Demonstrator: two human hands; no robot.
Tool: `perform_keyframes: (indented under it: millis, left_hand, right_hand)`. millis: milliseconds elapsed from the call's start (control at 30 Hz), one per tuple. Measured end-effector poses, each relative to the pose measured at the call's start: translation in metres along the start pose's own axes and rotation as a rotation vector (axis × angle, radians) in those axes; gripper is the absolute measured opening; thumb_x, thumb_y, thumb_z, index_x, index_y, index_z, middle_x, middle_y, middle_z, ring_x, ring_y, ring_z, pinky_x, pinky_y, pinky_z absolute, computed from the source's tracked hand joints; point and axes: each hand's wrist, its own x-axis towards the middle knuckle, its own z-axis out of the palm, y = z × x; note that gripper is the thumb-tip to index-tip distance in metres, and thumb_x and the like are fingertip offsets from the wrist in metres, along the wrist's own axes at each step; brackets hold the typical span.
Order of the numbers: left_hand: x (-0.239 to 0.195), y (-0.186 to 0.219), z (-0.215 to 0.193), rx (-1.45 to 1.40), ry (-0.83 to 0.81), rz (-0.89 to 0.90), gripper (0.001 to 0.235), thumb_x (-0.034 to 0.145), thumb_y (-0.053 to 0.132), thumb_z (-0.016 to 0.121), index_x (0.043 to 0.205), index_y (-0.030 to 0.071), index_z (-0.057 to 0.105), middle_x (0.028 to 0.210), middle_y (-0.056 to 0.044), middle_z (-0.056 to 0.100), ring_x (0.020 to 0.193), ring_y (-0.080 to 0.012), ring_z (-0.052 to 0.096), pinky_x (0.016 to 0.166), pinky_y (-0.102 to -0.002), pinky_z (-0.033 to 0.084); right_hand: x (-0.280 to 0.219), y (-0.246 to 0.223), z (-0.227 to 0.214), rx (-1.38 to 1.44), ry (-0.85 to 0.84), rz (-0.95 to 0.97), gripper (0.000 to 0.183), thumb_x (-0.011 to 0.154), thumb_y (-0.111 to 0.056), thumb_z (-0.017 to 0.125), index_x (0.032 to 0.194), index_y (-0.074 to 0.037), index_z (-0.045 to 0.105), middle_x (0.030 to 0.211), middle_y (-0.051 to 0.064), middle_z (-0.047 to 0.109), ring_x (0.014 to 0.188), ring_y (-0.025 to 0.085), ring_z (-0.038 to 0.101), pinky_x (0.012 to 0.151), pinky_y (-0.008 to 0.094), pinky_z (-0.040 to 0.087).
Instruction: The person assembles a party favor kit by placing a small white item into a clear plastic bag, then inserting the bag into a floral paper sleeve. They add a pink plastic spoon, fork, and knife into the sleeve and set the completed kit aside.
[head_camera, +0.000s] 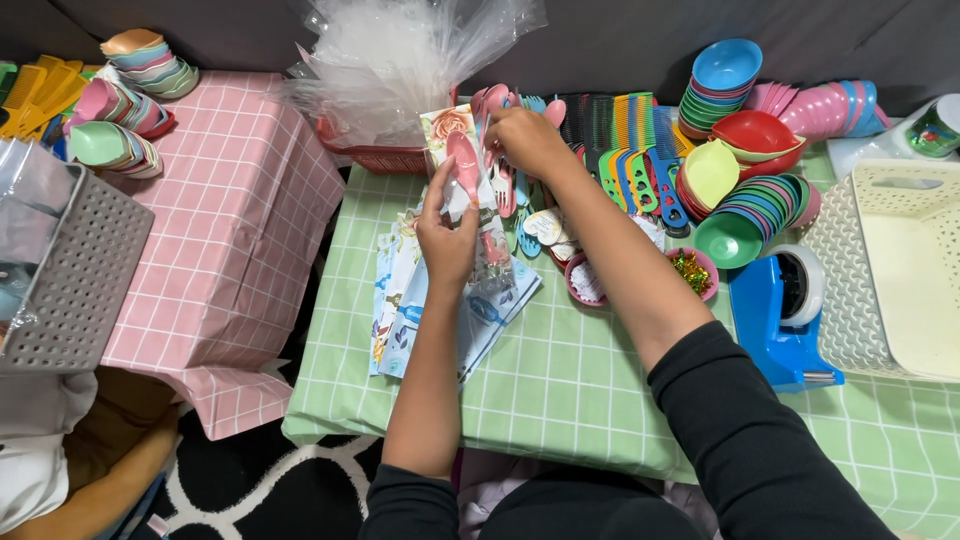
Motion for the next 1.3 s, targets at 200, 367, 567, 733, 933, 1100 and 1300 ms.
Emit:
perform_keyframes:
  millis: [200,367,567,733,933,1100,1300]
  left_hand:
    - [-0.002,0.003,0.001,0.013,-0.044,-0.044,0.060,0.086,-0.003,0.060,0.142,0.020,0.056,0.146,-0.013,0.055,0.102,-0.0180,0.034,0.082,-0.032,0.033]
    - [-0.003,-0.003,0.005,-0.017,-0.136,-0.037,0.056,0.091,-0.001,0.060,0.143,0.017,0.052,0.150,-0.008,0.052,0.140,-0.0203,0.049,0.107,-0.028,0.045]
    - [-0.011,0.000,0.016,-0.003,-0.234,-0.025,0.060,0.091,-0.001,0.061,0.146,0.020,0.048,0.154,-0.010,0.047,0.146,-0.0264,0.041,0.113,-0.034,0.046]
    - [-0.020,0.005,0.025,0.104,-0.262,-0.037,0.048,0.088,0.002,0.064,0.132,0.021,0.054,0.136,0.001,0.059,0.056,-0.0037,0.025,0.052,-0.019,0.031]
    - [-0.027,0.011,0.033,0.099,-0.314,-0.009,0.041,0.089,0.007,0.065,0.127,0.019,0.055,0.127,0.000,0.061,0.065,-0.0039,0.040,0.054,-0.020,0.034]
    - [-0.033,0.017,0.035,0.172,-0.366,0.044,0.042,0.090,0.007,0.065,0.129,0.018,0.054,0.128,-0.001,0.063,0.054,-0.0042,0.029,0.050,-0.019,0.029]
    - [-0.038,0.022,0.038,0.207,-0.417,0.079,0.042,0.092,0.008,0.063,0.132,0.016,0.052,0.128,-0.002,0.063,0.052,-0.0047,0.030,0.049,-0.019,0.027]
  right_hand:
    - [-0.022,-0.020,-0.062,0.550,0.166,0.125,0.025,0.088,0.010,0.058,0.090,-0.012,0.069,0.091,0.005,0.073,0.089,0.026,0.075,0.076,0.035,0.060]
    - [-0.046,-0.016,-0.083,1.073,0.396,0.162,0.020,0.094,0.013,0.051,0.092,-0.001,0.066,0.103,0.017,0.072,0.094,0.021,0.074,0.088,0.028,0.064]
    - [-0.086,-0.034,-0.146,1.364,0.459,0.461,0.040,0.090,-0.031,0.057,0.098,0.004,0.075,0.085,0.016,0.075,0.085,0.024,0.077,0.077,0.028,0.066]
    - [-0.102,-0.028,-0.157,1.151,0.612,0.257,0.034,0.089,0.000,0.077,0.120,-0.003,0.063,0.121,0.015,0.066,0.087,0.026,0.077,0.078,0.030,0.065]
    - [-0.110,-0.042,-0.182,1.495,0.535,0.331,0.052,0.100,0.005,0.057,0.147,-0.005,0.038,0.107,0.015,0.067,0.099,0.026,0.075,0.089,0.029,0.065]
    - [-0.108,-0.056,-0.186,1.526,0.581,0.173,0.048,0.100,0.007,0.058,0.140,-0.008,0.037,0.101,0.014,0.067,0.101,0.027,0.074,0.096,0.035,0.063]
    - [-0.099,-0.064,-0.178,1.430,0.588,0.061,0.014,0.096,0.002,0.062,0.106,-0.006,0.055,0.097,0.012,0.069,0.097,0.030,0.074,0.092,0.038,0.062]
